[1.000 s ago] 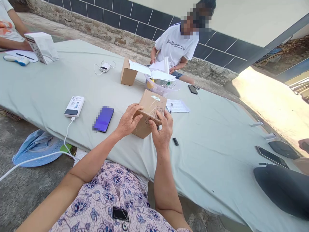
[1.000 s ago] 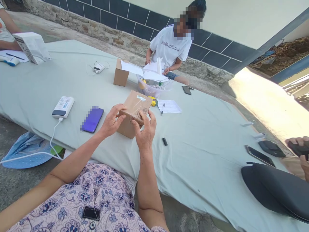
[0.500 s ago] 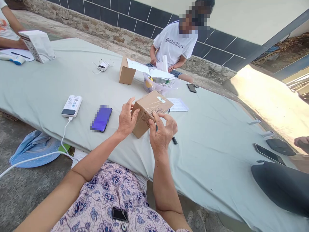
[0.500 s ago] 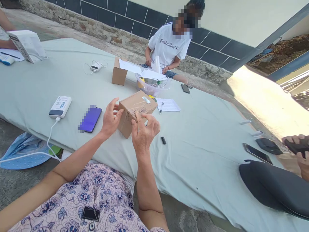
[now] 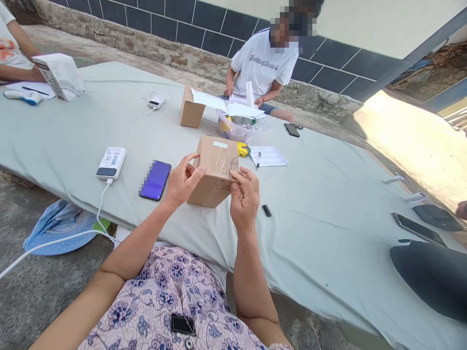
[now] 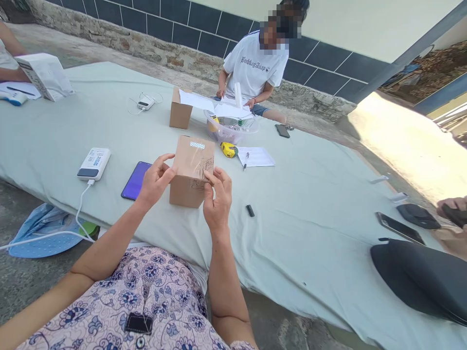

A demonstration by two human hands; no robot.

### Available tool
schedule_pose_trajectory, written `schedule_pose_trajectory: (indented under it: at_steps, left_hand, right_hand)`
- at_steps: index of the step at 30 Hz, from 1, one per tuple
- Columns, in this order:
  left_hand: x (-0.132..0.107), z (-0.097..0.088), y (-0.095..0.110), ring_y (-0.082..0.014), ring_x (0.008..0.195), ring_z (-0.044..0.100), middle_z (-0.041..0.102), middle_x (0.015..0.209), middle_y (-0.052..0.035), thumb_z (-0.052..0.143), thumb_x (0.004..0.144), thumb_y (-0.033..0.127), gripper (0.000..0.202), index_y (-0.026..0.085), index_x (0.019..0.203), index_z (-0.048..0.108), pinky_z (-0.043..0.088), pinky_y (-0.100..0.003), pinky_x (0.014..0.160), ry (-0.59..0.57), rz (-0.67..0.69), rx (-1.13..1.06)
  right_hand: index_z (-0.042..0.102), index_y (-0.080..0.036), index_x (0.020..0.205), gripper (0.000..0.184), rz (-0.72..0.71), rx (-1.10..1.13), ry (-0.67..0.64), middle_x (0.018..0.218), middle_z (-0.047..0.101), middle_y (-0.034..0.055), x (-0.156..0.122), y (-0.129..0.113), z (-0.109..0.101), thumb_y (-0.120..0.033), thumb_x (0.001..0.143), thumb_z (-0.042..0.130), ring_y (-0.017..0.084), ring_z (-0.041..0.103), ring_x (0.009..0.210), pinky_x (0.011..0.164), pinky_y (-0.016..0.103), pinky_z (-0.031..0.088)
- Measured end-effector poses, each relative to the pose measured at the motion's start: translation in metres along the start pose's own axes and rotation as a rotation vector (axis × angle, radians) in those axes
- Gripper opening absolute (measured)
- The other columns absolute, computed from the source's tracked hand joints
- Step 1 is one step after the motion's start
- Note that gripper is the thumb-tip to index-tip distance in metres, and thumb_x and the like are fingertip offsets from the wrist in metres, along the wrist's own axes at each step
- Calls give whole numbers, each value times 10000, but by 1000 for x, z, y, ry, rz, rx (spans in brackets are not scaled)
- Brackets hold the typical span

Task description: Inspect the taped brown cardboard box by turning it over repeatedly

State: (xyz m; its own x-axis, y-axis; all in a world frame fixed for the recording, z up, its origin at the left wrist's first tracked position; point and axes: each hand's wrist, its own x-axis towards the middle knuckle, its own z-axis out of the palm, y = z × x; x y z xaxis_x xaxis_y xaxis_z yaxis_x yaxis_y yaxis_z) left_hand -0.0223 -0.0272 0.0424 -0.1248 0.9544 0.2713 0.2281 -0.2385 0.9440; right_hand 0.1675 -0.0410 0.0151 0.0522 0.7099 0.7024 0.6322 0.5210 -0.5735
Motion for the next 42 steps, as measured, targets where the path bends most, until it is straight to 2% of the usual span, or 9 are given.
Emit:
schedule_pose_trajectory:
  at_steps: [4,8,12,15,21,25,28,33,42]
  left_hand:
    - [-13,5,8,-132,608,534,536,649,64,651,878,432,696,266,1500,386,437,-253,636,-63,28,26]
    - [-30,19,9,-128,599,543,549,676,50,603,920,432,540,246,1409,469,453,-250,625,-135,105,37]
    - [-50,34,3,-147,712,614,584,756,32,590,927,363,488,219,1370,445,527,-274,763,-175,268,59]
    - [-60,42,0,-170,806,641,607,834,1,561,944,334,526,216,1422,375,550,-303,827,-228,370,102]
    - [-70,54,-12,-190,869,684,659,1101,-79,575,932,295,596,221,1446,285,578,-344,836,-366,371,107]
    - [-77,63,-27,-267,1166,656,635,1289,-123,594,903,271,511,236,1351,351,561,-415,965,-463,406,102]
    - [-80,65,-34,-266,1201,651,656,1264,-105,587,907,280,433,247,1297,402,553,-419,989,-475,346,92]
    - [-82,62,-34,-236,1178,668,688,1187,-77,590,907,301,313,246,1191,471,537,-389,1018,-449,275,58]
    - [-84,59,-30,-212,1137,700,707,1129,-55,584,903,304,245,240,1122,495,543,-349,999,-418,192,-6]
  right_hand:
    - [630,-258,1281,386,216,187,-46,1375,608,84,9,11,4,-438,985,458,217,556,1324,1147,446,456]
    - [525,-261,1404,500,375,428,-34,1450,570,66,14,19,10,-488,962,473,212,531,1375,1198,449,414]
    - [449,-261,1461,581,481,558,51,1461,549,80,16,19,9,-547,955,424,214,544,1368,1201,470,414]
    - [446,-253,1445,604,494,645,19,1437,562,97,20,18,2,-586,941,426,225,581,1323,1171,471,449]
    - [492,-277,1382,616,482,604,-97,1473,534,71,40,17,-16,-538,843,635,237,551,1342,1170,444,446]
    - [539,-284,1335,574,460,493,-183,1410,595,51,47,10,-23,-527,832,667,230,540,1339,1202,439,398]
    - [580,-266,1281,560,491,477,-241,1413,591,51,44,8,-23,-567,817,672,246,550,1314,1193,439,404]
    - [535,-288,1339,620,471,574,-326,1457,553,36,33,11,-20,-591,815,675,235,548,1309,1181,398,424]
    - [560,-261,1254,546,428,485,-272,1309,615,41,26,9,-15,-592,828,639,221,585,1169,1097,382,464]
